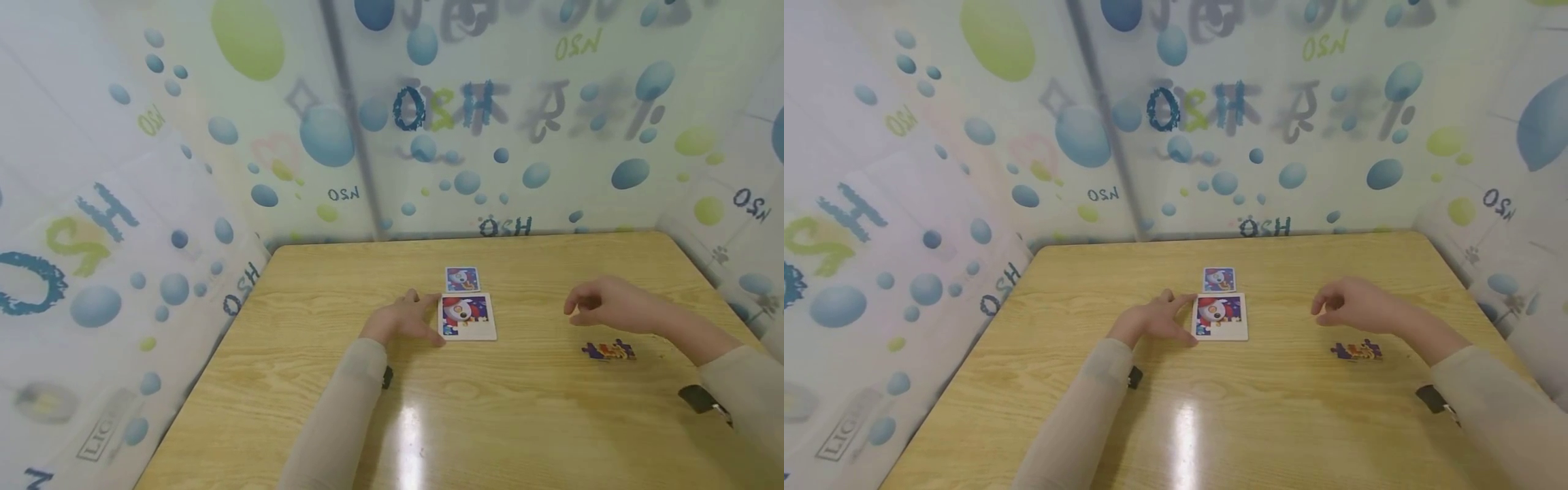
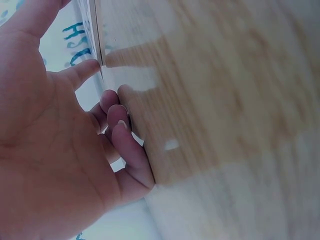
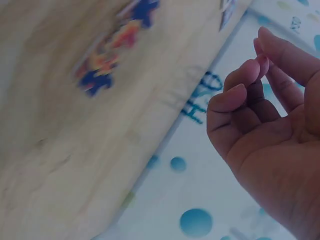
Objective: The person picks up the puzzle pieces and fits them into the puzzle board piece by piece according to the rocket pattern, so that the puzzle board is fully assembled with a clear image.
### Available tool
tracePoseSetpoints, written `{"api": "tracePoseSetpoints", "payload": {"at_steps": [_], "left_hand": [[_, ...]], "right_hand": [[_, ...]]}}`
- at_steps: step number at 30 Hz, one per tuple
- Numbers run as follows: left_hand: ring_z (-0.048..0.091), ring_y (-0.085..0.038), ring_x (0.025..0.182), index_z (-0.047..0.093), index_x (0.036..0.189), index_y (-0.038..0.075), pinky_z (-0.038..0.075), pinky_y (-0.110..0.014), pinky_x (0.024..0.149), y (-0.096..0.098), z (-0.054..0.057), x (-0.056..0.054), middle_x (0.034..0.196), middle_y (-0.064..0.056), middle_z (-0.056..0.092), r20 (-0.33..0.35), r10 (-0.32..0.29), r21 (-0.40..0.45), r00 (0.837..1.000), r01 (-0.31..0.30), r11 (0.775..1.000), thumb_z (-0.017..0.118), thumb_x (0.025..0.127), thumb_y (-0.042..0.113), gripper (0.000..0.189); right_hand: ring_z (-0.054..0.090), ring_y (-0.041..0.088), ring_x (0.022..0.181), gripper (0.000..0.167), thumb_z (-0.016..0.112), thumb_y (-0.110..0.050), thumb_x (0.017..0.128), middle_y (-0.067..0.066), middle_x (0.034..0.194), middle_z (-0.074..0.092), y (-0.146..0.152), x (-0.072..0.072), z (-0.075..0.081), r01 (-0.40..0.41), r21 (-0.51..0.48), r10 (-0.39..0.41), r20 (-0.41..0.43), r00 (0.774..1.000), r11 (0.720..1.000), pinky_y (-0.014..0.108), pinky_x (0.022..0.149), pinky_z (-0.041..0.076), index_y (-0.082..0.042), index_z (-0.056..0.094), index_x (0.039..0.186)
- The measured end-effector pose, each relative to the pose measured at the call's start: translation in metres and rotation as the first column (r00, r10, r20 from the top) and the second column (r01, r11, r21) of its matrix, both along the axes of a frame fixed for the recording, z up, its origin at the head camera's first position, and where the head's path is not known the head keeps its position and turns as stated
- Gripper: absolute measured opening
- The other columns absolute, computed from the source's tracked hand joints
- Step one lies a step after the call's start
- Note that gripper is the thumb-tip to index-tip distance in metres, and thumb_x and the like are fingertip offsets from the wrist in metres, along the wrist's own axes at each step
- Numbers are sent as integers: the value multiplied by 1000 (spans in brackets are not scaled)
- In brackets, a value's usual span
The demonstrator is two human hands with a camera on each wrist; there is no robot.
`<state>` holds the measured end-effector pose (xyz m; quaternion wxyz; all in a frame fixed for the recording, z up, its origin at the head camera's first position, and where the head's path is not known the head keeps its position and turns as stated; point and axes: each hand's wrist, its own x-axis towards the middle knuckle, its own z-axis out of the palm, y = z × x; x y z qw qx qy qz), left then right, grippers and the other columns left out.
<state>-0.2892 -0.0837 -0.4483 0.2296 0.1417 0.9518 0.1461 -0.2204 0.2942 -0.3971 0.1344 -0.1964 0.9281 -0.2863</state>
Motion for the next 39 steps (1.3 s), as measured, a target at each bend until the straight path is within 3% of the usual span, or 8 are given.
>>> {"api": "tracePoseSetpoints", "payload": {"at_steps": [9, 14, 17, 21, 24, 27, 34, 39], "left_hand": [[28, -31, 133, 17, 136, 56, 34, -63, 94, 0, 0, 0, 145, -2, 25, -1, -8, -5, 1000, 8, 1000, 71, 54, 70, 100], [27, -31, 134, 17, 136, 57, 34, -63, 93, 0, -1, 0, 145, -2, 26, 13, 2, 11, 1000, -2, 1000, 72, 52, 69, 101], [28, -30, 133, 18, 136, 57, 35, -63, 92, 0, -2, -1, 144, -2, 27, 18, 5, 13, 1000, -6, 1000, 73, 51, 69, 102], [29, -30, 132, 18, 136, 56, 36, -62, 91, 1, -1, -1, 143, -3, 27, 12, -7, 9, 1000, 7, 1000, 73, 52, 69, 101], [29, -30, 132, 17, 137, 54, 37, -61, 91, 1, 1, 0, 142, -3, 27, 5, -16, 7, 1000, 16, 1000, 72, 54, 68, 101], [28, -31, 132, 17, 138, 54, 36, -61, 92, 1, 2, 1, 144, -3, 26, -1, -18, 5, 1000, 18, 1000, 71, 54, 69, 100], [27, -30, 133, 16, 137, 55, 36, -61, 93, 0, 1, 1, 145, -2, 25, -3, -14, -2, 1000, 14, 1000, 70, 54, 71, 101], [25, -31, 135, 16, 137, 55, 34, -62, 95, 0, 0, 0, 147, -3, 23, 5, -13, 3, 1000, 13, 1000, 70, 54, 70, 100]], "right_hand": [[47, 1, 58, 27, 68, -32, 80, -4, 68, 46, 45, 20, -33, 19, 4, -19, -50, 999, 1000, 21, 52, 40, -13, 61, 99], [49, 4, 61, 35, 68, -36, 79, -2, 78, 52, 53, 27, -49, -16, -35, 14, -52, 999, 999, 22, 51, 39, -15, 57, 105], [61, 18, 86, 43, 68, -41, 78, 3, 100, 62, 56, 31, -54, 3, -25, -4, -18, 1000, 1000, 23, 62, 46, -17, 54, 111], [53, 40, 112, 48, 67, -49, 75, 4, 117, 60, 57, 35, -59, 57, 30, -56, -33, 998, 998, 34, 80, 50, -21, 54, 112], [59, 19, 91, 45, 69, -49, 73, 1, 108, 59, 56, 37, -62, 79, 40, -75, -85, 994, 996, 26, 69, 48, -22, 56, 107], [43, 4, 71, 42, 70, -47, 73, 0, 98, 55, 55, 38, -64, 81, 34, -76, -116, 990, 996, 20, 57, 35, -21, 57, 104], [41, 1, 71, 36, 69, -50, 72, -5, 93, 53, 53, 37, -66, 82, 69, -70, -162, 984, 994, 19, 57, 35, -26, 61, 99], [41, 0, 72, 31, 69, -45, 75, -6, 91, 52, 50, 35, -67, 34, 67, -20, -191, 981, 997, 18, 58, 35, -25, 62, 98]]}}
